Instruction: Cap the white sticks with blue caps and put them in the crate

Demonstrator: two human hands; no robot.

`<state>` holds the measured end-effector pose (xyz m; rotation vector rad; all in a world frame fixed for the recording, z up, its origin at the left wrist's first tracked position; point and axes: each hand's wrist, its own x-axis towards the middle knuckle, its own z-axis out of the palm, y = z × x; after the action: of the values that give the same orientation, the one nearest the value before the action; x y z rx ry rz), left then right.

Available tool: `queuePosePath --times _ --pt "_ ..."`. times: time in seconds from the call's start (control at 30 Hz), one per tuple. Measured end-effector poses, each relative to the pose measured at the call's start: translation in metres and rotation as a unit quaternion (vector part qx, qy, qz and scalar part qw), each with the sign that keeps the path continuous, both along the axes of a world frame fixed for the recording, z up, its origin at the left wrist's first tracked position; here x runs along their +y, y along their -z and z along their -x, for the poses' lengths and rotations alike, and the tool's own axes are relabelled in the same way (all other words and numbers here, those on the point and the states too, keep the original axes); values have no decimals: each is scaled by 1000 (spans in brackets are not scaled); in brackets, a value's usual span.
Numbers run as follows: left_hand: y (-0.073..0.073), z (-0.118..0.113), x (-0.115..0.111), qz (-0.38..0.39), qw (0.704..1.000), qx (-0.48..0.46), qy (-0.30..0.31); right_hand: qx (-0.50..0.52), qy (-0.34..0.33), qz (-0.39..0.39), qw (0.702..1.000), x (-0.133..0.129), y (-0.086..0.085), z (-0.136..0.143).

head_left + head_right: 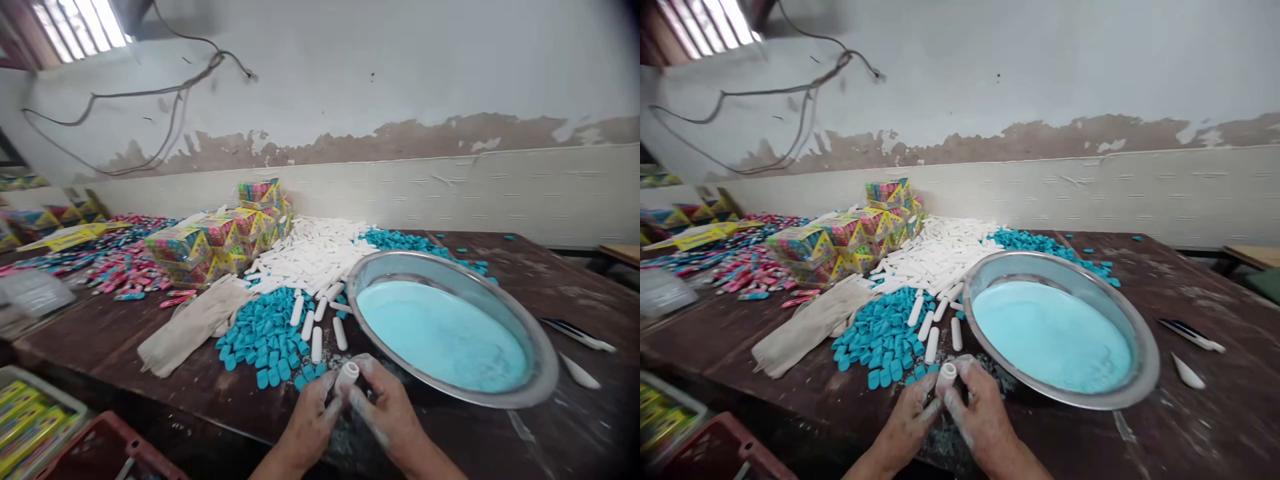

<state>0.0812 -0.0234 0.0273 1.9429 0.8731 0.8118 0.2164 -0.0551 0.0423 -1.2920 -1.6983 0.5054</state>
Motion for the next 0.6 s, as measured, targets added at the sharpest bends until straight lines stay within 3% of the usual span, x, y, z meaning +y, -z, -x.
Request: queuePosePath --times 0.13,0.23,0.37,0.43,0.5,0.6 --pt "4 1 -9 -34 999 36 4 28 -29 -4 999 -15 -14 -20" --pt "28 23 2 -148 979 104 -92 -16 27 20 999 -18 -42 -60" --pt "66 52 22 -319 921 146 -169 -231 112 105 961 9 -70 -119" --pt "79 58 27 -358 902 168 -172 -345 93 175 917 31 -69 -136" --pt "85 58 28 -370 894 187 -169 -395 79 212 891 53 -58 -142" --pt "86 57 26 -353 898 195 -178 -370 99 208 900 78 -37 -139"
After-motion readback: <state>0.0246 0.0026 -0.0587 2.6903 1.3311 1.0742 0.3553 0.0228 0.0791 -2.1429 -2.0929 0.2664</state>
